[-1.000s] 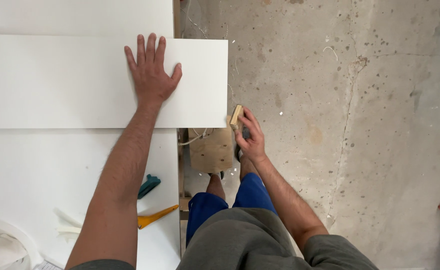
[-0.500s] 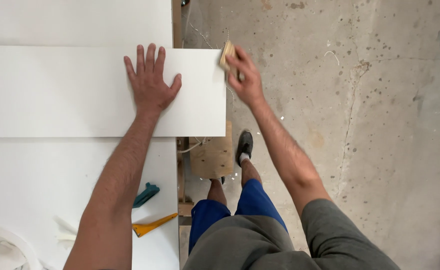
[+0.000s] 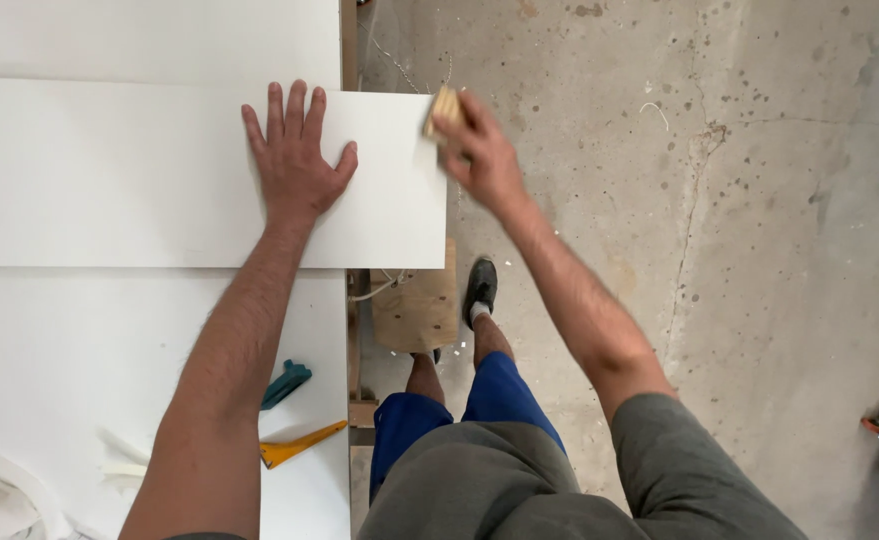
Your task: Apply and finish edge banding on a wooden board using an iron, glue gun, and trimming tools
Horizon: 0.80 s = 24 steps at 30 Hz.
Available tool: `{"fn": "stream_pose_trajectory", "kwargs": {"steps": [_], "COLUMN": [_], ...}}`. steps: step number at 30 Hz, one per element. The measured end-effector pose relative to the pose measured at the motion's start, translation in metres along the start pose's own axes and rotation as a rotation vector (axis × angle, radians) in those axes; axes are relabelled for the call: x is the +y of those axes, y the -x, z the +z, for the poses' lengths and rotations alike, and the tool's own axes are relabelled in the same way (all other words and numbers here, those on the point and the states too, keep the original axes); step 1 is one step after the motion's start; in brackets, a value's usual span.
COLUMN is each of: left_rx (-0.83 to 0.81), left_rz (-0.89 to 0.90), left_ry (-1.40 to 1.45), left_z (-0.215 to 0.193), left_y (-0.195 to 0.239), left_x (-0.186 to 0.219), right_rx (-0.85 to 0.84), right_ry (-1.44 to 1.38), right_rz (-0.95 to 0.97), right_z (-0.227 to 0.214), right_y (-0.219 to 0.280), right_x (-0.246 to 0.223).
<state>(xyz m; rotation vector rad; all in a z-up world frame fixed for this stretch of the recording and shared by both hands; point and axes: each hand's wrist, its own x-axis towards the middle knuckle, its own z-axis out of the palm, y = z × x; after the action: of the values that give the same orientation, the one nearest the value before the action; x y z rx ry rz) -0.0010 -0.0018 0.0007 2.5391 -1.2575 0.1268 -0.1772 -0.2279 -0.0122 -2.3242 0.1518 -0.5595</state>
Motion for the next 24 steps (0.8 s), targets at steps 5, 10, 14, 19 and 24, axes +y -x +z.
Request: {"fn": "stream_pose_trajectory", "kwargs": {"steps": [5, 10, 14, 19, 24], "left_rx": [0.038, 0.027, 0.016, 0.022, 0.025], "left_rz": [0.004, 0.007, 0.006, 0.012, 0.005], "left_ry": [-0.018, -0.017, -0.032, -0.054, -0.053], "left_z": [0.001, 0.002, 0.002, 0.001, 0.002], "left_y": [0.000, -0.002, 0.001, 0.002, -0.001], "left_x": [-0.001, -0.002, -0.001, -0.001, -0.002], "right_rx": [-0.134, -0.248, -0.074, -0.146, -0.303], "right_ry": [-0.032, -0.668, 0.057, 0.037, -0.162], "right_rz": [-0.102, 0.876, 0.044, -0.009, 0.326], "right_z": [-0.001, -0.039, -0.004, -0.006, -0.015], "right_y": [0.140, -0.028, -0.026, 0.113, 0.023], "right_x": [-0.075, -0.070, 0.019, -0.081, -0.046]}}
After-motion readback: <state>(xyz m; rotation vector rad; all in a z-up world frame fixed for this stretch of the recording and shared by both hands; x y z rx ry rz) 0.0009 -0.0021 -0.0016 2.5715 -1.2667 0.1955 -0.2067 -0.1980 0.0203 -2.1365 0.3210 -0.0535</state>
